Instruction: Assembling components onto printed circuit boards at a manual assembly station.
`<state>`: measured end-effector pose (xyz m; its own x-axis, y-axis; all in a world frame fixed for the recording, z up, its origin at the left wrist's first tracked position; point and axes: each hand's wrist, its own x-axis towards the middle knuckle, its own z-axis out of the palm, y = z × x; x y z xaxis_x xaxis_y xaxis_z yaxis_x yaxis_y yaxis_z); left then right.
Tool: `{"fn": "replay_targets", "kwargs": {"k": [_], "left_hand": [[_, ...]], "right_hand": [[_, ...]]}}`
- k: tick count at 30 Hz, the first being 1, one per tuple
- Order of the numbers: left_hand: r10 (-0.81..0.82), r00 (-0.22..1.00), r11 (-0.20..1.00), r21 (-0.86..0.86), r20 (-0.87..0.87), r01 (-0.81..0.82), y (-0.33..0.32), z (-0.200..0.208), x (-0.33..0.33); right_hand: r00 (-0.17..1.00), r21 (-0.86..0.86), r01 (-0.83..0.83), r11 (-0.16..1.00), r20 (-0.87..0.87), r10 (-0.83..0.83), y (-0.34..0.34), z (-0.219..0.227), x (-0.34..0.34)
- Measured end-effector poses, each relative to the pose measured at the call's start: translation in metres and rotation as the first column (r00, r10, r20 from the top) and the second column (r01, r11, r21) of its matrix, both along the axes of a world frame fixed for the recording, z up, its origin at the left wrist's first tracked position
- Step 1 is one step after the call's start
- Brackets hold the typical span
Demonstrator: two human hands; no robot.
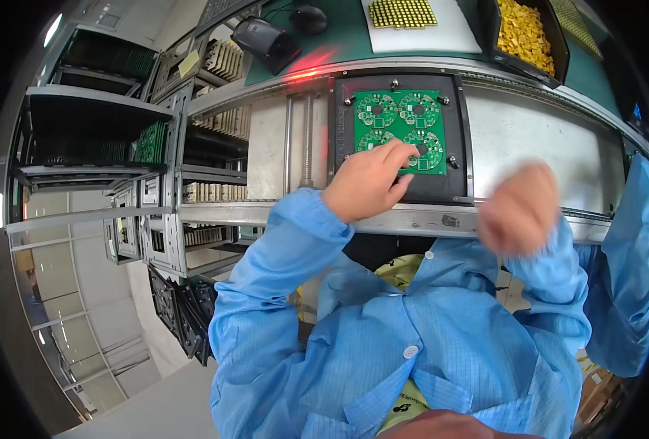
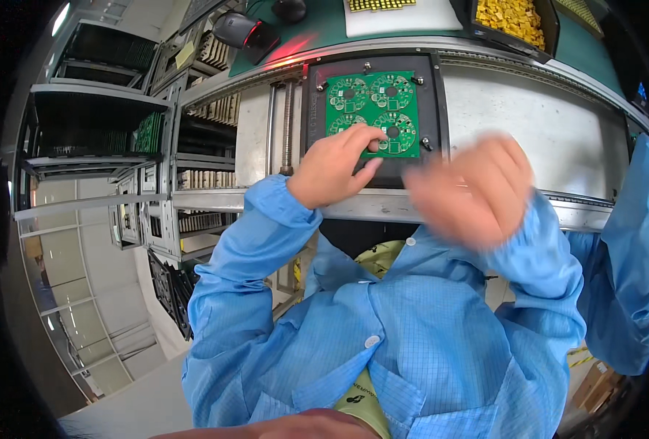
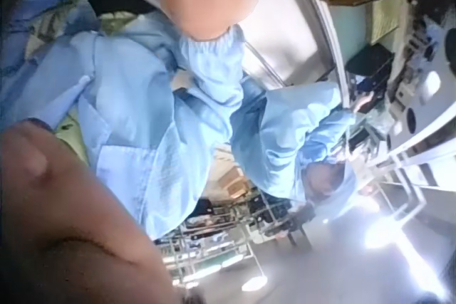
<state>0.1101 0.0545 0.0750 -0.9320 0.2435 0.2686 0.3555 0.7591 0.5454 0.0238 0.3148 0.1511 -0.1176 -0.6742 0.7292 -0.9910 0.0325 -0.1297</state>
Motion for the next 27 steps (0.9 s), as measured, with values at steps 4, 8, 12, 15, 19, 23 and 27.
{"fn": "replay_targets", "kwargs": {"k": [4, 8, 12, 15, 19, 23, 27], "left_hand": [[0.084, 0.996, 0.994, -0.073, -0.027, -0.086, 0.015, -0.006, -0.004], [0.071, 0.991, 0.995, 0.063, 0.112, -0.078, 0.008, 0.004, -0.005], [0.183, 0.983, 0.983, 0.002, 0.014, -0.183, -0.035, 0.020, 0.002], [0.243, 0.954, 0.968, 0.023, 0.178, -0.251, -0.063, 0.034, 0.008], [0.190, 0.969, 0.982, -0.009, 0.161, -0.191, -0.077, 0.031, 0.012], [0.120, 0.992, 0.985, -0.128, 0.042, -0.114, -0.079, 0.018, 0.011], [0.066, 0.994, 0.989, -0.136, 0.086, -0.054, -0.088, 0.028, 0.002]], "right_hand": [[0.893, 0.202, -0.038, 0.979, 0.446, -0.058, -0.027, -0.051, -0.041], [0.817, 0.345, -0.218, 0.913, 0.577, -0.022, -0.017, -0.081, -0.069], [0.877, 0.331, -0.119, 0.936, 0.476, -0.057, -0.028, -0.090, -0.058], [0.865, 0.295, -0.074, 0.953, 0.494, -0.086, -0.034, -0.086, -0.061], [0.789, 0.274, -0.140, 0.952, 0.612, -0.060, -0.036, -0.089, -0.070], [0.780, 0.229, -0.145, 0.962, 0.625, -0.031, -0.036, -0.089, -0.072], [0.687, 0.192, -0.152, 0.970, 0.726, -0.036, -0.038, -0.085, -0.072]]}}
